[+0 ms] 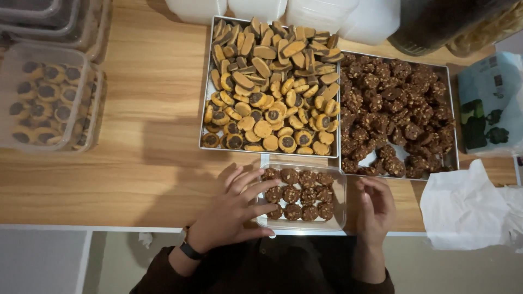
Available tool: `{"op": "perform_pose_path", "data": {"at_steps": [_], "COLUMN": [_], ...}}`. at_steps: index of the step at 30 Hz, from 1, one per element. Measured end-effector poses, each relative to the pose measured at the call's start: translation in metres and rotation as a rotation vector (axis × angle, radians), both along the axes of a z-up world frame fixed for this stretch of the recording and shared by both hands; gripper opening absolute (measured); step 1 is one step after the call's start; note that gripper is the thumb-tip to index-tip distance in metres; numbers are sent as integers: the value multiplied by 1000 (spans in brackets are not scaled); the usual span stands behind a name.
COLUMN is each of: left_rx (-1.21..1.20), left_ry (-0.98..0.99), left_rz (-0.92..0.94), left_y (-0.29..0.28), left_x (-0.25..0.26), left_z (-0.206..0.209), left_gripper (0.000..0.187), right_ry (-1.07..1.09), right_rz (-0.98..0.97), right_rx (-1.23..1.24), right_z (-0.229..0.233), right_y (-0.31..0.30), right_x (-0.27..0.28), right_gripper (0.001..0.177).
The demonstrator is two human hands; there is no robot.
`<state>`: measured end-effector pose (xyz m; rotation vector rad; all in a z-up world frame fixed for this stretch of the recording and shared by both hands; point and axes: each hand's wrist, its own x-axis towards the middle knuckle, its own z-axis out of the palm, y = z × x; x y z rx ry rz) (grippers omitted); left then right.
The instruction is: Cleaning a plastic container and packing chocolate snacks into it from a tray
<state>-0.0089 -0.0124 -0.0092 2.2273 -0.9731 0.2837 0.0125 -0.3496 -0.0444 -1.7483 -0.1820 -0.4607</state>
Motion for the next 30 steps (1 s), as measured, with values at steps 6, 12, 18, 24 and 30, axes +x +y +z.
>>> {"op": "perform_pose_path", "data": {"at_steps": [6,12,18,24,30], "left_rx": [113,240,240,247,231], "left_ry": [-151,-181,-202,-160,-141], "left_rz": [104,100,79,132,133], "left_y": [-7,-18,-27,-26,-30], "left_x": [-9,-19,-30,-31,-31], "left_z": [-7,-8,8,18,21], "left_gripper": [64,74,47,46,46], "right_ry": [-34,-52,-45,-27,5], "right_rz": [13,-41,1,18,29], "right_rx": [-117,-292,-381,-366,-373], "right_z": [15,24,32,26,21], "right_y": [12,21,24,21,18], "right_x": [0,7,7,7,8], "right_gripper": [22,20,25,30,31]}}
